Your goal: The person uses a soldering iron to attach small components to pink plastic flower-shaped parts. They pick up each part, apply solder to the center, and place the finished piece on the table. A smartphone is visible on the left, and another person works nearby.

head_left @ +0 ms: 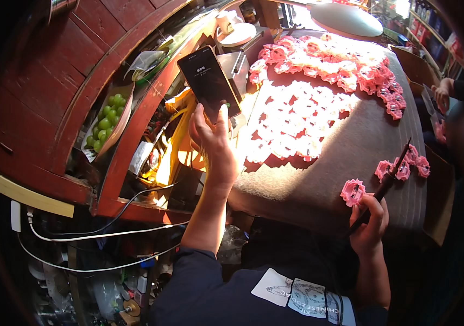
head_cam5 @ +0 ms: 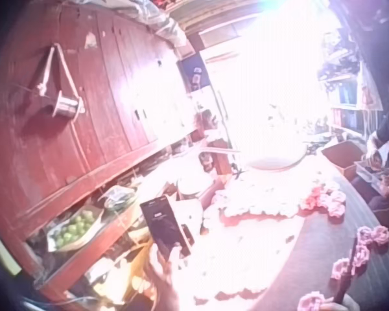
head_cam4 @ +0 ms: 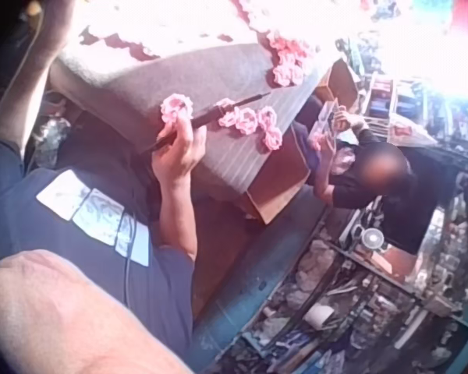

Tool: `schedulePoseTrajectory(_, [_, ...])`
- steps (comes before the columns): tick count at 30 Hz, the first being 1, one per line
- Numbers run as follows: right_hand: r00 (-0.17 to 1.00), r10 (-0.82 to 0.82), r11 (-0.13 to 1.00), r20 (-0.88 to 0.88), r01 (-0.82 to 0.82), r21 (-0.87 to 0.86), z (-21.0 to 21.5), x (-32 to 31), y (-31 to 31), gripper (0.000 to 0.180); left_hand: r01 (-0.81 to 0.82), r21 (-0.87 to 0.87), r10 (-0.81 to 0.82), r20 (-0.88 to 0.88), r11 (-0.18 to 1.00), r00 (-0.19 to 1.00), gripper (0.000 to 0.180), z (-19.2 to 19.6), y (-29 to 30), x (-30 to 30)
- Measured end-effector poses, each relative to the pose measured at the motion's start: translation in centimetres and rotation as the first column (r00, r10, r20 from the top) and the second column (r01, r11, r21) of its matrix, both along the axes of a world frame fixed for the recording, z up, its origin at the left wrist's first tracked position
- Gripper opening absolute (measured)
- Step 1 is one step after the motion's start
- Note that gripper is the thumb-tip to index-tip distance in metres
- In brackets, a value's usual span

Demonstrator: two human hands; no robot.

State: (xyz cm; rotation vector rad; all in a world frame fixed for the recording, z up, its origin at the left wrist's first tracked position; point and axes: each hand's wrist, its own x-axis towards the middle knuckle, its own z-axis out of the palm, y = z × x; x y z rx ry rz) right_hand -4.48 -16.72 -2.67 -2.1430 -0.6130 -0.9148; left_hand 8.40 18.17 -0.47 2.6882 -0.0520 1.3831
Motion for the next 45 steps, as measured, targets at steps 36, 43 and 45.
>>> schedulePoseTrajectory(36, [0.996, 0.044, 0.991, -0.079, -0.033, 0.133, -0.2, -0.4, -0.4, 0.033, 0.788, -0.5, -0.93, -0.123, 0.36, 0.347, 0.045, -0.1, -14.9, -9.4])
schedulePoseTrajectory(43, [1.0, 0.001, 0.992, -0.015, 0.001, 0.126, 0.4, 0.2, -0.3, 0.035, 0.773, -0.502, -0.921, -0.231, 0.388, 0.313, 0.035, 0.5, -17.2, -8.1])
schedulePoseTrajectory(45, [1.0, -0.002, 0.993, 0.006, 0.001, 0.117, -0.1, 0.4, -0.5, 0.036, 0.754, -0.548, -0.932, -0.218, 0.362, 0.289, 0.035, 0.3, -17.2, -8.1])
